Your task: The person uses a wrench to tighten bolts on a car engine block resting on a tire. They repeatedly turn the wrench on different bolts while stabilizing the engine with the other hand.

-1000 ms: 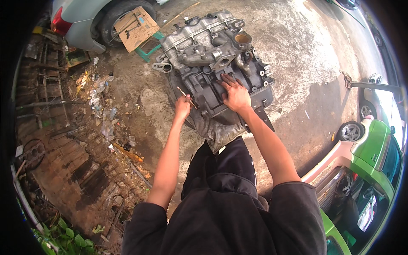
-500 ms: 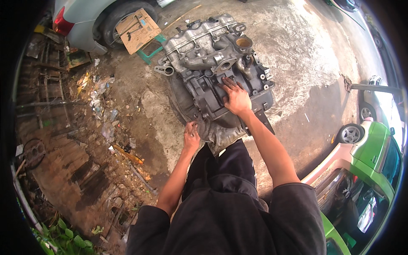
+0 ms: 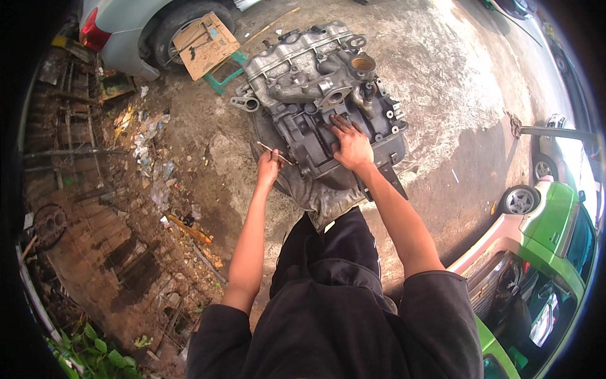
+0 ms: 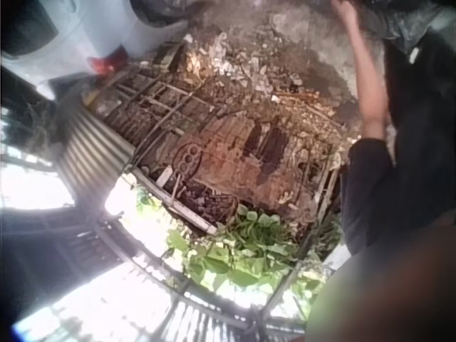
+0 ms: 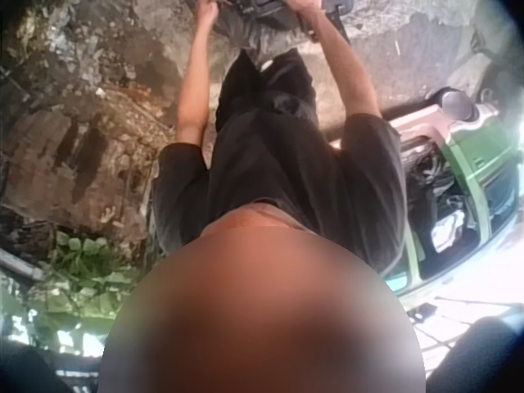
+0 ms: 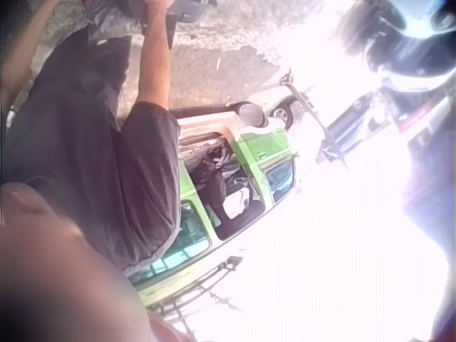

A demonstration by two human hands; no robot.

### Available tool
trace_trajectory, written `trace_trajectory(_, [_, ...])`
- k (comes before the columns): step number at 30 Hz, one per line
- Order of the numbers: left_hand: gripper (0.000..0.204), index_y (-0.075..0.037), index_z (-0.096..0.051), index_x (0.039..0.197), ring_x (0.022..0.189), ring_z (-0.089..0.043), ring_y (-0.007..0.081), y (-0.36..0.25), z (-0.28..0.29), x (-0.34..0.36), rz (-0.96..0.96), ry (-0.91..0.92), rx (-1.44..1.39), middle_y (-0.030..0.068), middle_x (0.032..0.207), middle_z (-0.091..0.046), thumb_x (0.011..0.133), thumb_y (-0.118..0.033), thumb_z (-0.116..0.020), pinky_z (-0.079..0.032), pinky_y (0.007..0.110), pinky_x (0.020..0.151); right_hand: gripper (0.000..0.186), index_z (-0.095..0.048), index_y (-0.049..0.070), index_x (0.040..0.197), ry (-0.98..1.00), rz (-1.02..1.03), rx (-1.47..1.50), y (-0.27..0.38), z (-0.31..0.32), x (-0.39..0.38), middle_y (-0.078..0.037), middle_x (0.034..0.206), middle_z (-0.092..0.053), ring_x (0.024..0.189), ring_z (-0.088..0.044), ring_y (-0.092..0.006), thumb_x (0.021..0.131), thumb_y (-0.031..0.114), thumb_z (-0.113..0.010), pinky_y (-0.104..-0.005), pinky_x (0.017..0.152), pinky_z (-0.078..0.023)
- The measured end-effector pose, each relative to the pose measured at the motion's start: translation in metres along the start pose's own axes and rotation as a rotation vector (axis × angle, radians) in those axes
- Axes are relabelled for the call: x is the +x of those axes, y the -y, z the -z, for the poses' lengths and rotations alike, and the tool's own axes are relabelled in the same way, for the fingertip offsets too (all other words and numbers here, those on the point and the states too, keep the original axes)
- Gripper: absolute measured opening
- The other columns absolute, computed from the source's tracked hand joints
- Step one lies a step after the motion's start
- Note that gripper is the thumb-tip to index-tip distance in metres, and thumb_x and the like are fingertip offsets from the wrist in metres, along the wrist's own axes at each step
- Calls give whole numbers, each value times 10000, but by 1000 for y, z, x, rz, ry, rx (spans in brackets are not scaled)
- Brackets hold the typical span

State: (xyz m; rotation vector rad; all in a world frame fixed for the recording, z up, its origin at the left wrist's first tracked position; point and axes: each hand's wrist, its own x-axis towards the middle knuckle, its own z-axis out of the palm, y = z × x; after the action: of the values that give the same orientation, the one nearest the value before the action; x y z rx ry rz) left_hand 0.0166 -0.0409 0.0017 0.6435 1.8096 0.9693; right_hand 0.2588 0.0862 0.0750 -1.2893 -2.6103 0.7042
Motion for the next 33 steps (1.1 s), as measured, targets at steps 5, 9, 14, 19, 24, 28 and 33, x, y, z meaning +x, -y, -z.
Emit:
trace_trajectory(5, [338, 0, -586, 990, 553, -516, 119, -2, -1, 13, 52, 69, 74, 30, 662, -575, 1097, -303, -483, -396, 299, 513, 587, -592, 168, 1384, -13, 5, 10, -1, -1, -1, -44, 1560, -474, 1469, -395, -212, 800, 134, -642, -445, 1233, -312])
trace_trajectory(9, [366, 29, -599, 948, 582, -564, 179, -4, 0, 20, 58, 97, 54, 75, 668, -598, 1093, -285, -480, -439, 353, 575, 587, -588, 168, 1388, -5, -5, 2, -1, -1, -1, -43, 1560, -474, 1468, -396, -212, 804, 140, -641, -445, 1232, -313])
trace_trajectory(14, [379, 45, -609, 946, 610, -600, 220, -8, 0, 27, 101, 133, 126, 107, 680, -613, 1093, -279, -477, -467, 388, 612, 589, -581, 171, 1394, 3, -6, -5, -1, 0, -1, -42, 1566, -465, 1470, -392, -209, 808, 147, -643, -445, 1234, -311])
trace_trajectory(19, [400, 49, -620, 962, 619, -620, 233, -14, -4, 27, 86, 133, 186, 119, 697, -631, 1095, -297, -469, -473, 411, 620, 600, -578, 173, 1402, 15, -9, -9, 0, 0, -1, -39, 1573, -457, 1473, -387, -207, 806, 144, -645, -443, 1237, -308])
trace_trajectory(24, [410, 50, -631, 972, 654, -651, 279, -24, -5, 29, 93, 145, 292, 145, 726, -657, 1090, -306, -465, -478, 449, 639, 615, -577, 175, 1406, 19, -8, -8, 0, 0, 0, -36, 1575, -454, 1477, -381, -206, 797, 138, -649, -439, 1241, -302])
trace_trajectory(28, [400, 65, -631, 985, 770, -683, 421, -24, -12, 30, 8, 100, 410, 210, 786, -693, 1081, -285, -463, -486, 530, 704, 614, -579, 175, 1405, 24, -13, -2, -1, 1, -1, -35, 1576, -454, 1479, -377, -201, 796, 137, -650, -438, 1244, -296])
trace_trajectory(33, [365, 52, -620, 956, 841, -675, 447, -17, -17, 12, -182, -36, 493, 261, 816, -677, 1068, -266, -480, -490, 529, 717, 612, -577, 176, 1407, 17, -12, -10, 0, 0, 0, -34, 1574, -455, 1475, -384, -198, 800, 140, -650, -438, 1243, -299])
